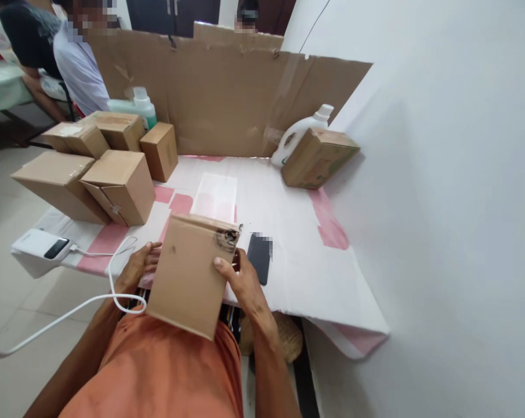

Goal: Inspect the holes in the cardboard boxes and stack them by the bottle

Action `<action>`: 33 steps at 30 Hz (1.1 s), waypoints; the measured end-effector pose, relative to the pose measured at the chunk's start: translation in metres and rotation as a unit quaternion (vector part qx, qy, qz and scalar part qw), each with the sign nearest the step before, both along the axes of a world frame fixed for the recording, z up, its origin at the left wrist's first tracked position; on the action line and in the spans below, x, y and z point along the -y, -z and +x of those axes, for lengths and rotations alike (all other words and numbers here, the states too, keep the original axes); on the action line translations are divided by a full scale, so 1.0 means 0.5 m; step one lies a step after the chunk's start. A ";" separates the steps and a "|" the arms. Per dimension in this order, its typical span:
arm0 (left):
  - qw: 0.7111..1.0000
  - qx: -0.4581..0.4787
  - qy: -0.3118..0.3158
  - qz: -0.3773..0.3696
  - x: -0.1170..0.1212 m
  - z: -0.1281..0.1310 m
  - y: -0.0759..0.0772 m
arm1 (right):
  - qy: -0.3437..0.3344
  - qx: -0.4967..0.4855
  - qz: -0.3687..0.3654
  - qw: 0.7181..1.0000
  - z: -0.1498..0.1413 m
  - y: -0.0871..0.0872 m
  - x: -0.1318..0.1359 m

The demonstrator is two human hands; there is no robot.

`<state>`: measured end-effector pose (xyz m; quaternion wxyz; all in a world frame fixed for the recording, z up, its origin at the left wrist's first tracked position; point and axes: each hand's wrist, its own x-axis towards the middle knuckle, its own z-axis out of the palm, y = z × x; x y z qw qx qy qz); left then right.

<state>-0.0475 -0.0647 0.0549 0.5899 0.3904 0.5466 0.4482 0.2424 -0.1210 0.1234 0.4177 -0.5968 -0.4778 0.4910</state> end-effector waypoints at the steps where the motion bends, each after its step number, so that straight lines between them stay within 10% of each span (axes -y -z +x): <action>1: 1.000 -0.008 -0.007 -0.006 -0.002 0.004 -0.009 | -0.014 0.000 -0.021 1.000 0.003 -0.001 0.014; 5: 0.976 -0.162 0.028 0.146 0.002 0.044 -0.065 | -0.016 0.014 -0.089 0.996 -0.019 0.007 0.044; 15: 0.758 -0.488 -0.025 0.432 0.020 0.097 -0.145 | -0.036 -0.017 -0.073 0.997 -0.094 0.052 0.037; 21: 0.788 -0.464 0.063 0.398 0.063 0.119 -0.172 | -0.055 0.020 -0.059 0.997 -0.092 0.058 0.052; 33: 0.799 -0.483 0.026 0.359 0.064 0.137 -0.175 | 0.017 -0.077 0.043 0.996 -0.135 0.010 0.018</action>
